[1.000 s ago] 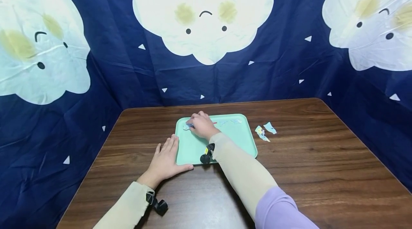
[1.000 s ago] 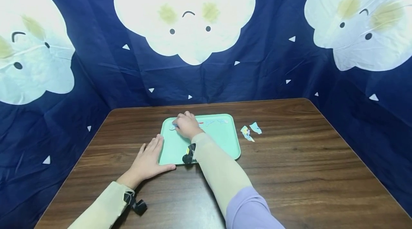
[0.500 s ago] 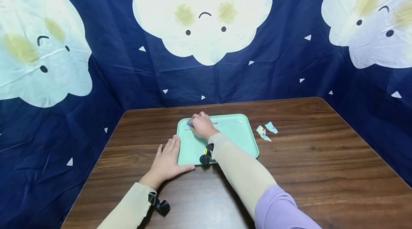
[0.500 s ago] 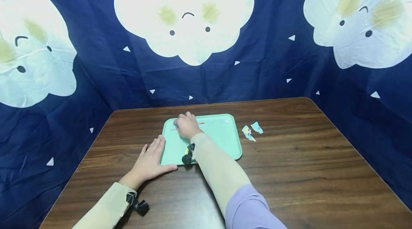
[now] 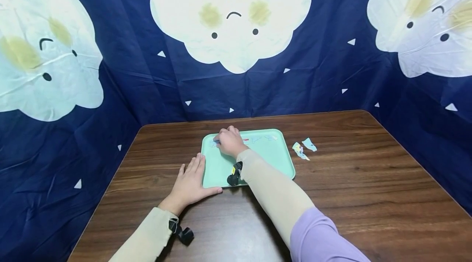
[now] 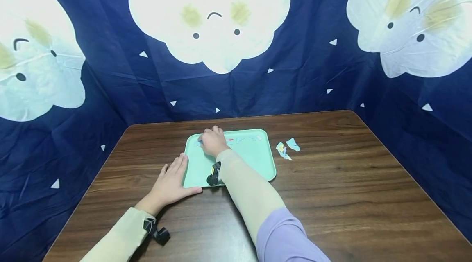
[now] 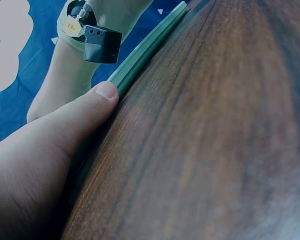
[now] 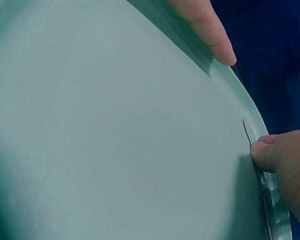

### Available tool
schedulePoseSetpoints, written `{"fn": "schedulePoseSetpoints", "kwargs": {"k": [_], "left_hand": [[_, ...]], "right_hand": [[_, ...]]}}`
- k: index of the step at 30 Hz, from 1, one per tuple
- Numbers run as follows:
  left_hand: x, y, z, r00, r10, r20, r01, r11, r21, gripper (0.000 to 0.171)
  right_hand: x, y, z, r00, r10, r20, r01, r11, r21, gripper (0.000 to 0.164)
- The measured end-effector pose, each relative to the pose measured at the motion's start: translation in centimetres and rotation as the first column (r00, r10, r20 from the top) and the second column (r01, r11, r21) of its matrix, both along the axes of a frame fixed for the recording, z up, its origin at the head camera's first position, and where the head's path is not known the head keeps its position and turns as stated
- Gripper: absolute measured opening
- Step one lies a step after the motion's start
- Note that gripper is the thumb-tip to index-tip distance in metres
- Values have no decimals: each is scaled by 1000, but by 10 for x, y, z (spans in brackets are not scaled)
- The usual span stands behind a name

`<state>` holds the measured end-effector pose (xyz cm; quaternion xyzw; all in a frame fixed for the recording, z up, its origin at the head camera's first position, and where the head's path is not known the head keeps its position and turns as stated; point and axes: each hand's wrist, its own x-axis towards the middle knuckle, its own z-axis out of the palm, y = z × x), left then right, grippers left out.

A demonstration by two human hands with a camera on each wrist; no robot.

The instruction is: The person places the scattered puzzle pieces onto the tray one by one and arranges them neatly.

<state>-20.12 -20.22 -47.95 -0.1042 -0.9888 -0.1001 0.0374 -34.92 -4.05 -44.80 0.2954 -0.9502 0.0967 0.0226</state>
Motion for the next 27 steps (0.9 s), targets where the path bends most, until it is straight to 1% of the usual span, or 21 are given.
{"fn": "schedulePoseSetpoints", "kwargs": {"k": [6, 12, 16, 21, 27], "left_hand": [[-2, 0, -1, 1000, -4, -9, 4, 1000, 0, 134], [-2, 1, -1, 1000, -4, -7, 4, 1000, 1, 135], [-3, 0, -1, 1000, -2, -8, 2, 1000, 5, 136], [-3, -1, -2, 1000, 3, -5, -3, 1000, 3, 136], [-3, -3, -4, 1000, -1, -4, 1, 1000, 0, 137]], "right_hand": [[-2, 1, 2, 1000, -1, 23, 1, 1000, 0, 33], [-6, 5, 2, 999, 20, 37, -18, 999, -51, 39], [-6, 12, 8, 999, 40, 36, -36, 994, -101, 40], [-7, 23, 14, 998, 48, 49, -40, 986, -163, 40], [-10, 39, 17, 998, 50, 33, -43, 981, -190, 40]]}}
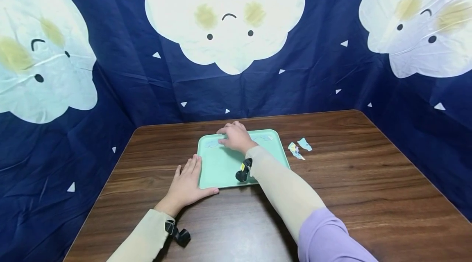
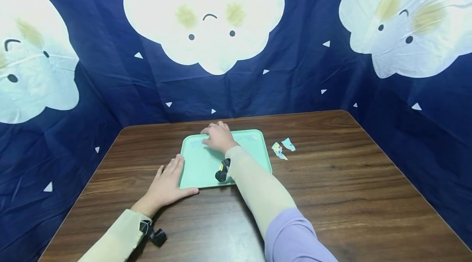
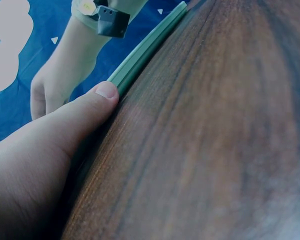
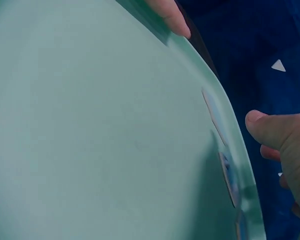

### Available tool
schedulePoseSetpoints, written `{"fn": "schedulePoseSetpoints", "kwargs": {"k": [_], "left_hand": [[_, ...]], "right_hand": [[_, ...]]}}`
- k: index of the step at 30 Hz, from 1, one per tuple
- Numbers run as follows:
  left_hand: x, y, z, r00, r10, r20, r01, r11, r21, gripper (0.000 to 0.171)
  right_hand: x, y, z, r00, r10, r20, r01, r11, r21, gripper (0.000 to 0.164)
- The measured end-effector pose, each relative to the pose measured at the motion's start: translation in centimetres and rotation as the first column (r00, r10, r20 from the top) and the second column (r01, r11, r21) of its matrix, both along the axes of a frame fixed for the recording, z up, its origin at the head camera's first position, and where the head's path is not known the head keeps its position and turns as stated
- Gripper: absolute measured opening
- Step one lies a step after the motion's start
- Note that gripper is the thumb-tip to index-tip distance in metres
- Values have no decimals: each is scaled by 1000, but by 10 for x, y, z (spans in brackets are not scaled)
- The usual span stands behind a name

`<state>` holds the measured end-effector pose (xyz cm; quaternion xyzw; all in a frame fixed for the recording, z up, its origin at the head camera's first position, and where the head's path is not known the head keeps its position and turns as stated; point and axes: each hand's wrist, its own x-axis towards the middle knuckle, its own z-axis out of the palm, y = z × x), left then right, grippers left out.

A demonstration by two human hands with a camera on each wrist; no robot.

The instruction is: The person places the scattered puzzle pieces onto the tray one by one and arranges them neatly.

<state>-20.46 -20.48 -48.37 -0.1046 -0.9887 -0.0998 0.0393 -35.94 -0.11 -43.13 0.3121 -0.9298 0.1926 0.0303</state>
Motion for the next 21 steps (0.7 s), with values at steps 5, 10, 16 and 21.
{"fn": "schedulePoseSetpoints", "kwargs": {"k": [5, 10, 16, 21], "left_hand": [[1, -1, 0, 1000, 3, 3, -3, 1000, 4, 136], [2, 0, 2, 1000, 8, 11, -8, 1000, 5, 137], [2, 0, 2, 1000, 8, 17, -8, 1000, 2, 137], [2, 0, 3, 1000, 2, 9, -2, 1000, 5, 136]], "right_hand": [[-2, 16, 4, 1000, -11, -19, 11, 1000, -4, 39], [-3, 33, 7, 999, -24, -49, 24, 1000, 4, 38], [0, 55, 11, 994, -50, -100, 53, 998, 23, 37], [3, 73, 16, 991, -79, -107, 83, 996, 29, 37]]}}
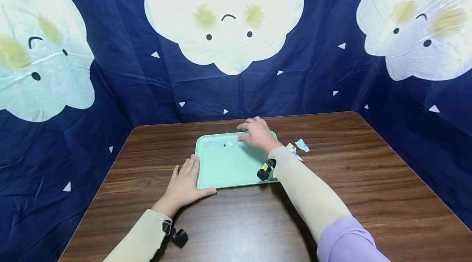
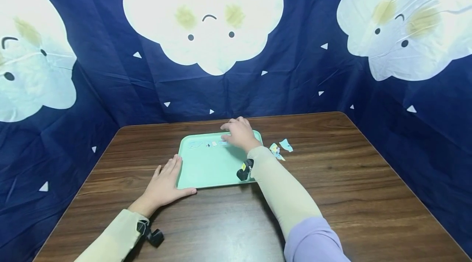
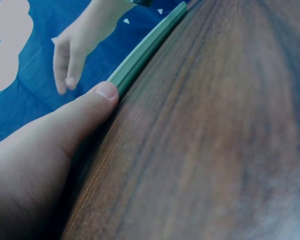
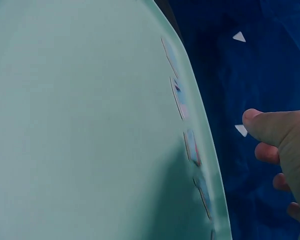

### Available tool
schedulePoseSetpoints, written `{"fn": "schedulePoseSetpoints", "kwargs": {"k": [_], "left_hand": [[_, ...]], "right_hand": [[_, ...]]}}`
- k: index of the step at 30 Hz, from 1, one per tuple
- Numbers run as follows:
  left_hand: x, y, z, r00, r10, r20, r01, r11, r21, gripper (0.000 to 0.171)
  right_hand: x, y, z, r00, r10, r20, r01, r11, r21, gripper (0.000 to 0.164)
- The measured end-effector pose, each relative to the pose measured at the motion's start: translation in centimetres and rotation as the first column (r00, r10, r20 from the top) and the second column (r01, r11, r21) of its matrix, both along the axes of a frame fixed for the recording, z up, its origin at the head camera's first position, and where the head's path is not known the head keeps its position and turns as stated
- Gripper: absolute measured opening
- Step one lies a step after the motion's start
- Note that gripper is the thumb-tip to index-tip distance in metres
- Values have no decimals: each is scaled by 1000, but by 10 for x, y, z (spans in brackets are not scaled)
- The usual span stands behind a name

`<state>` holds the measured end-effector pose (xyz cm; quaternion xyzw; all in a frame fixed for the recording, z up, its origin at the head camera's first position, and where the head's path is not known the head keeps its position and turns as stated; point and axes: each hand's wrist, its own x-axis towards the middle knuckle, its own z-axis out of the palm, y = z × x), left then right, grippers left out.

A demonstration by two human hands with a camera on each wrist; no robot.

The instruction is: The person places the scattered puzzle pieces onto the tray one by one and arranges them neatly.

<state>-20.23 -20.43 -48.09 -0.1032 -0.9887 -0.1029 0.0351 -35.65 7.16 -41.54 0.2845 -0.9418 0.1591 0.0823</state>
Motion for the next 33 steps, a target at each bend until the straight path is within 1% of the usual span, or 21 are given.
{"fn": "schedulePoseSetpoints", "kwargs": {"k": [5, 14, 18, 24, 27, 30, 33], "left_hand": [[1, 0, 0, 1000, 2, -10, -2, 1000, 4, 136], [1, 0, -1, 1000, 1, -15, -1, 1000, 10, 136], [1, -1, -1, 1000, 3, -14, -3, 1000, 9, 137], [1, -1, -2, 1000, 4, -11, -4, 1000, 11, 137], [1, -1, -2, 1000, 5, -8, -5, 1000, 12, 137], [0, -1, -2, 1000, 5, -8, -5, 1000, 9, 138], [-1, -1, -3, 1000, 4, -13, -3, 1000, 7, 138]], "right_hand": [[3, 16, 2, 1000, -14, 0, 14, 1000, -16, 37], [7, 46, -1, 999, -41, 28, 44, 994, -103, 37], [11, 60, 0, 997, -61, 51, 68, 987, -147, 39], [16, 83, 0, 995, -95, 43, 101, 975, -198, 40], [19, 96, -1, 992, -111, 56, 121, 965, -234, 39], [23, 106, -2, 988, -134, 78, 149, 958, -245, 41], [26, 117, -3, 986, -147, 74, 161, 954, -254, 42]]}}
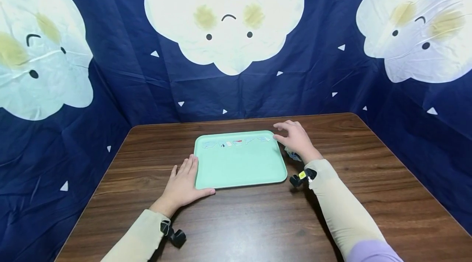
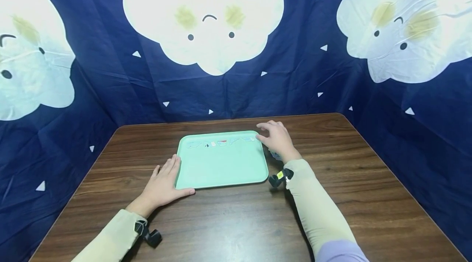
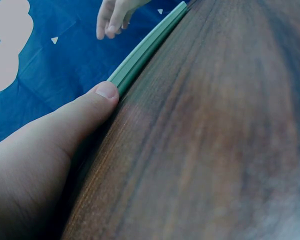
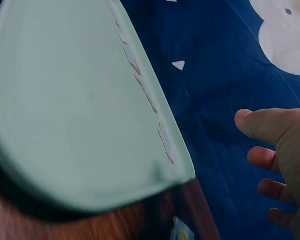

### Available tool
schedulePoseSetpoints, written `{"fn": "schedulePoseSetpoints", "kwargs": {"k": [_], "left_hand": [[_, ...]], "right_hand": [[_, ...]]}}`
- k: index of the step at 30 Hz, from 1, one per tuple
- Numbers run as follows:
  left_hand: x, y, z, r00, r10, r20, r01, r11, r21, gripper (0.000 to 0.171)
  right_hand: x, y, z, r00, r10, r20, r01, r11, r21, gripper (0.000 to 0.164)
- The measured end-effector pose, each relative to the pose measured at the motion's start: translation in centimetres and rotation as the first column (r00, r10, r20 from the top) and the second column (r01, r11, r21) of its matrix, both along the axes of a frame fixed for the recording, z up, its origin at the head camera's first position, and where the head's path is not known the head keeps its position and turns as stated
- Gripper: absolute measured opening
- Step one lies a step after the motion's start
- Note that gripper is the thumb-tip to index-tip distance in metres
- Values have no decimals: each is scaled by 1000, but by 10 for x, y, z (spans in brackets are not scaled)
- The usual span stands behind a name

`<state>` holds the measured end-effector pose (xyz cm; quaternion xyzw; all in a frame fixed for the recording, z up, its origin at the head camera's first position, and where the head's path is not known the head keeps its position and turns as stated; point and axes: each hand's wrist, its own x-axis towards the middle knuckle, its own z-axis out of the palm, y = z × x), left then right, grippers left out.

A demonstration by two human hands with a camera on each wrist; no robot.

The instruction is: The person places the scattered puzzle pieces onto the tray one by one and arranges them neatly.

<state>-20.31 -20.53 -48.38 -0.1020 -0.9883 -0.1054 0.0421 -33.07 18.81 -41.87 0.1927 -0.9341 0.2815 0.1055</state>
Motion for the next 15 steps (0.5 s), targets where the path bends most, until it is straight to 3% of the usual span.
{"fn": "schedulePoseSetpoints", "kwargs": {"k": [7, 15], "left_hand": [[-1, 0, 1, 1000, -8, -9, 8, 1000, -2, 138], [-1, -1, -1, 1000, -3, 6, 3, 1000, -4, 138]], "right_hand": [[3, 23, -7, 1000, -25, 6, 25, 999, -47, 44], [6, 51, -22, 996, -42, 83, 55, 987, -151, 53]]}}
